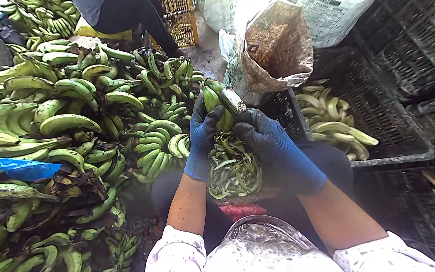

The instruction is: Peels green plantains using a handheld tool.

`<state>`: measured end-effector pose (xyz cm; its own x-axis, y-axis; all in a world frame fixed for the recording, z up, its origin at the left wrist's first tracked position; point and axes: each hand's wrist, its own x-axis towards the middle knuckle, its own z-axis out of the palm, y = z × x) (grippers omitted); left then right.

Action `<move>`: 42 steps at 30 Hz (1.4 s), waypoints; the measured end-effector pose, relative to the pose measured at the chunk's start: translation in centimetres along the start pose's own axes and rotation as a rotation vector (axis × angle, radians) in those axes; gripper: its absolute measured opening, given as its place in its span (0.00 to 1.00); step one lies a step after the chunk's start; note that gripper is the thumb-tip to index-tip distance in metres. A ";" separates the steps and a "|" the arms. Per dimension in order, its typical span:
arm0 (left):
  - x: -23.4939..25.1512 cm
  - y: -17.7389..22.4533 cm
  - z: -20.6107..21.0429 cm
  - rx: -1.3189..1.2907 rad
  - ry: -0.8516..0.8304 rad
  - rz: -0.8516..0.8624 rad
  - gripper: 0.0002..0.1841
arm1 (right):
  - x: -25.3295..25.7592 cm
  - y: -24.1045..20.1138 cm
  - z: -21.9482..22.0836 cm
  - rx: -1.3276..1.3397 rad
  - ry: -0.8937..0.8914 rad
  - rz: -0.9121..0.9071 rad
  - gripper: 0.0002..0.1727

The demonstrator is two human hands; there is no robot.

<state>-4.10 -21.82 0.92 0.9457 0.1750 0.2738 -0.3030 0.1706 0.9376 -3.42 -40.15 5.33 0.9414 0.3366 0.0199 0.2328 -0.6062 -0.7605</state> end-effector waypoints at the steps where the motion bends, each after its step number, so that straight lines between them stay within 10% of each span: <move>1: -0.1 -0.1 -0.1 0.006 -0.017 0.013 0.31 | 0.0 0.0 -0.2 0.002 -0.006 0.005 0.20; 33: 0.4 -0.2 -2.2 -0.569 0.291 -0.258 0.24 | -4.7 7.8 4.8 -0.212 -0.260 0.145 0.24; 37: 0.6 1.8 -3.7 -0.378 0.181 -0.028 0.21 | -5.3 9.5 2.6 0.193 -0.054 0.134 0.23; 42: -0.3 0.6 -1.6 -0.225 -0.071 -0.208 0.23 | 0.7 6.2 -1.5 0.788 -0.014 0.002 0.38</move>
<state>-4.76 -20.21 1.05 0.9936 0.0469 0.1026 -0.1128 0.4071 0.9064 -0.92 -44.75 1.66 0.9374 0.3480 0.0144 -0.0149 0.0815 -0.9966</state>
